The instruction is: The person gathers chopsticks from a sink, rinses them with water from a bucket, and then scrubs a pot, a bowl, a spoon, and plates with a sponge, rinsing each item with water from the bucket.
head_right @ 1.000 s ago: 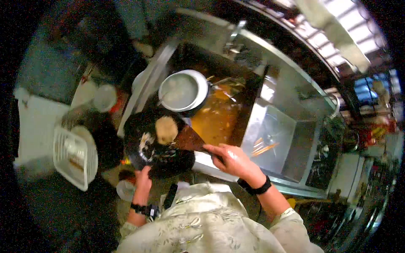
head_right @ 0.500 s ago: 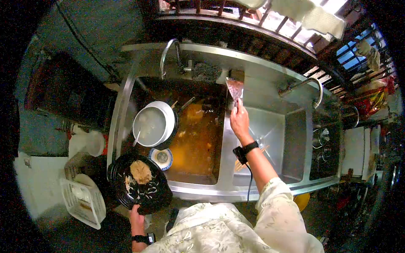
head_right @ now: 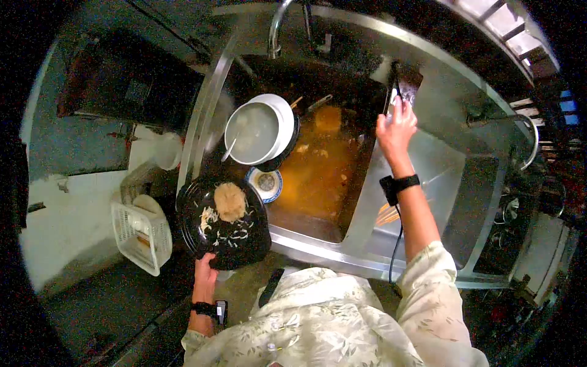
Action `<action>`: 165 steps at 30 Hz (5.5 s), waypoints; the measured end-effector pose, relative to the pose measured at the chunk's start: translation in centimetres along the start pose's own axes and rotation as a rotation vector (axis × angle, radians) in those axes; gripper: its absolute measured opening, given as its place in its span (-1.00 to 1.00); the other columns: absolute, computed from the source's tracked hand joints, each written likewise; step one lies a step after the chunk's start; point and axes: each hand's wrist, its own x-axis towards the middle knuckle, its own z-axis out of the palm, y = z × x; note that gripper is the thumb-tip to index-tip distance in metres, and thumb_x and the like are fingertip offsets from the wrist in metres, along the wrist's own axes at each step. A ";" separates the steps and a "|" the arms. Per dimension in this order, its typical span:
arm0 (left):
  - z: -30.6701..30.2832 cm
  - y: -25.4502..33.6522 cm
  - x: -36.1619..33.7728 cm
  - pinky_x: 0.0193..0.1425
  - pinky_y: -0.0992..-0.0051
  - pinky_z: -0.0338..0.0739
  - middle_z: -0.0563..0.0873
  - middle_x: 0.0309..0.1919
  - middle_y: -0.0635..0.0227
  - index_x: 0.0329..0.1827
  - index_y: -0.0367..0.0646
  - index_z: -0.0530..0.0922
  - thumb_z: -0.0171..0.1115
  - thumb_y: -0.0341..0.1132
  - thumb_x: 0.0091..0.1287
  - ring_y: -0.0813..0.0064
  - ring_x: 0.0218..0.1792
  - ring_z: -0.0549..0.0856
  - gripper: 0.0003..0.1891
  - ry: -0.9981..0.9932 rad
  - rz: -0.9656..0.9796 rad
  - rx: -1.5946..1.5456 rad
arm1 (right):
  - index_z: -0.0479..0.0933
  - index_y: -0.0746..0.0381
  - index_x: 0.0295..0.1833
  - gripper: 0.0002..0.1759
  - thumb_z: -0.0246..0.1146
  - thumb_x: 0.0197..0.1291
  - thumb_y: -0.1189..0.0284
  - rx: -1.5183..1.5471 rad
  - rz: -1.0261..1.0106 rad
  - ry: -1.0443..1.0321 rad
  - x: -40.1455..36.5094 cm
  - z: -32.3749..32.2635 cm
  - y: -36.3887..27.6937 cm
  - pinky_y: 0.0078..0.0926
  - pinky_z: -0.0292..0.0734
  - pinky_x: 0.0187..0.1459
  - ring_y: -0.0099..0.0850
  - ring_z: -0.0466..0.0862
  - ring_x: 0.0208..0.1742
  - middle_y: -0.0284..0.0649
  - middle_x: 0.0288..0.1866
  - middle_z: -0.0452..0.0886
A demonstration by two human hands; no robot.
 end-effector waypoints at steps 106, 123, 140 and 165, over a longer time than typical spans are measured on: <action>34.7 -3.1 11.9 -0.23 0.34 0.73 0.53 0.21 0.23 0.51 -0.03 0.08 0.08 -0.41 0.37 0.30 0.05 0.65 -0.36 -0.780 -0.295 0.994 | 0.50 0.25 0.17 -0.58 0.19 0.16 0.48 0.166 0.526 -1.263 -24.9 12.6 -8.5 -0.08 0.52 0.16 -0.04 0.59 0.15 0.01 0.13 0.58; 34.5 -3.9 12.1 0.40 0.09 0.37 0.40 0.39 0.17 0.49 -0.23 0.15 -0.24 0.23 0.51 0.19 0.35 0.46 -0.25 -0.701 -0.519 0.604 | 0.32 0.18 0.36 -0.37 0.25 0.31 0.09 1.190 1.943 0.238 -15.9 19.8 -8.4 -0.13 0.45 0.13 -0.26 0.55 0.17 -0.10 0.20 0.55; 31.3 -8.0 17.3 -0.15 0.10 0.70 0.57 0.19 0.20 0.40 -0.10 0.24 -0.24 0.20 0.52 0.22 0.00 0.68 -0.37 -0.650 -0.365 0.547 | 0.45 0.25 -0.01 -0.69 0.27 0.11 0.55 0.775 0.776 -0.092 -17.9 18.5 -16.1 -0.32 0.54 -0.08 -0.22 0.64 -0.16 -0.11 -0.18 0.63; 33.6 -5.9 13.0 0.56 0.17 0.03 0.16 0.52 0.11 0.56 -0.25 -0.02 -0.09 0.26 0.45 0.25 0.51 0.17 -0.13 -0.507 -0.242 0.729 | 0.66 0.30 -0.06 -0.69 0.24 0.13 0.37 0.281 0.288 -1.575 -24.8 13.1 -10.9 -0.14 0.62 -0.03 -0.03 0.69 0.00 0.05 0.00 0.68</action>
